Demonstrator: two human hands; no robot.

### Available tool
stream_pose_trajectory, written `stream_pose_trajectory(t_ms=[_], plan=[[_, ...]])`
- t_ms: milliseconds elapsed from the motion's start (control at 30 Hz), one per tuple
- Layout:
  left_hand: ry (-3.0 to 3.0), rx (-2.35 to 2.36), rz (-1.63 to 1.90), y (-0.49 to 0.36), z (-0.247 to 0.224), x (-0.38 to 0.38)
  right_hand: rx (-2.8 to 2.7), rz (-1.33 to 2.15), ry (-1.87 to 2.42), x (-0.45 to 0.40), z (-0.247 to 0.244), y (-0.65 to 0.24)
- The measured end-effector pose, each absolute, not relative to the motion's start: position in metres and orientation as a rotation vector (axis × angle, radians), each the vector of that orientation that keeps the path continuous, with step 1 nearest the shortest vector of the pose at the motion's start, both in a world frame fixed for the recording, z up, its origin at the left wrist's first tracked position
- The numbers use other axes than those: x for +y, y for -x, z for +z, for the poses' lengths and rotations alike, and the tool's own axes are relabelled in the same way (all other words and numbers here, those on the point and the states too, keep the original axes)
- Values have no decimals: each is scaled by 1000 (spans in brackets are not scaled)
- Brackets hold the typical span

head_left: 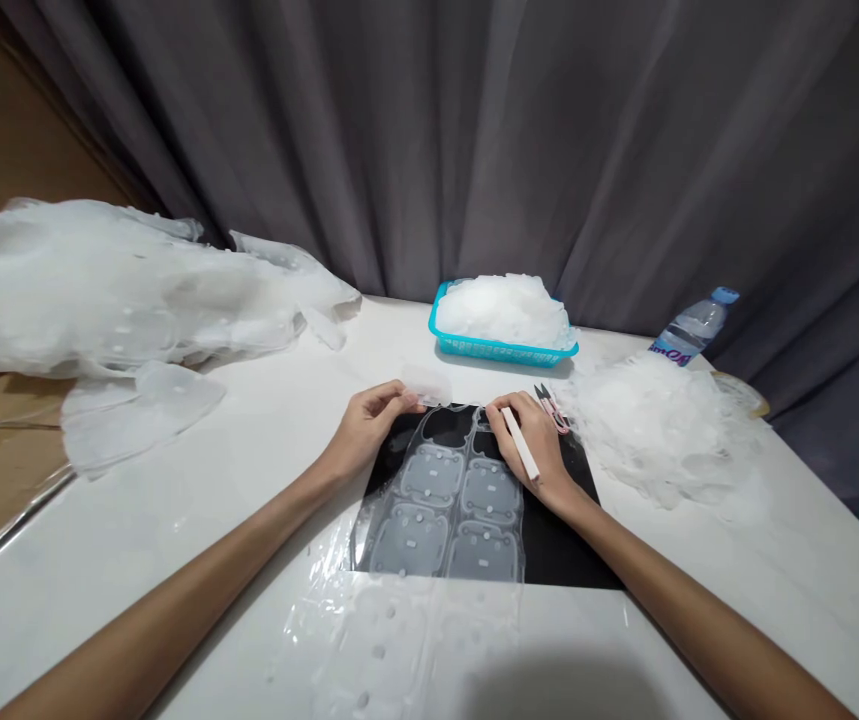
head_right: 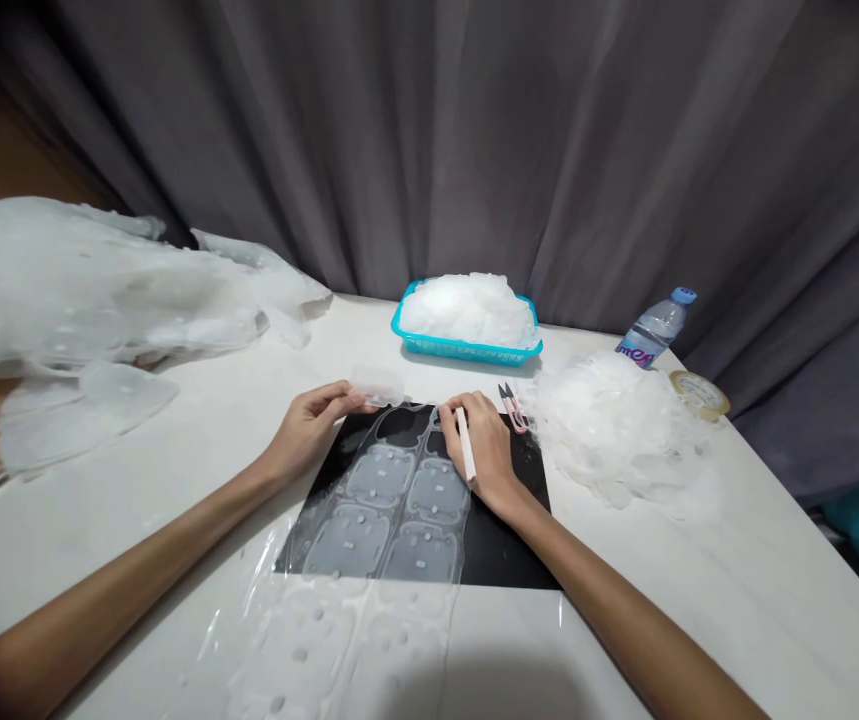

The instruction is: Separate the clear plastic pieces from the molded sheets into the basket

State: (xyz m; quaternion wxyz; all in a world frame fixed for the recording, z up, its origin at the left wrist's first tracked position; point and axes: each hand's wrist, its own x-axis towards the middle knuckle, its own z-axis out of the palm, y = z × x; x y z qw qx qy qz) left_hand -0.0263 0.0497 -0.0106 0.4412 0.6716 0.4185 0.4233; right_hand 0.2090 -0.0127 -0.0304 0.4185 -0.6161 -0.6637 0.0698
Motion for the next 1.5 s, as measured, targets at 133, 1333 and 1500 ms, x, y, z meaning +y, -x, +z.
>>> stream_pose_trajectory(t_ms=[133,1333,1500], plan=[[-1796,1043,984,26,-8,55,-1730,147,1520,-14,-23,-216],[-2650,733,406,21,-11,9,-1942,936,1237,-91,4,-245],[-2588,548,415,14,-4,-2,-2085,721,1116,-91,-8,-240]])
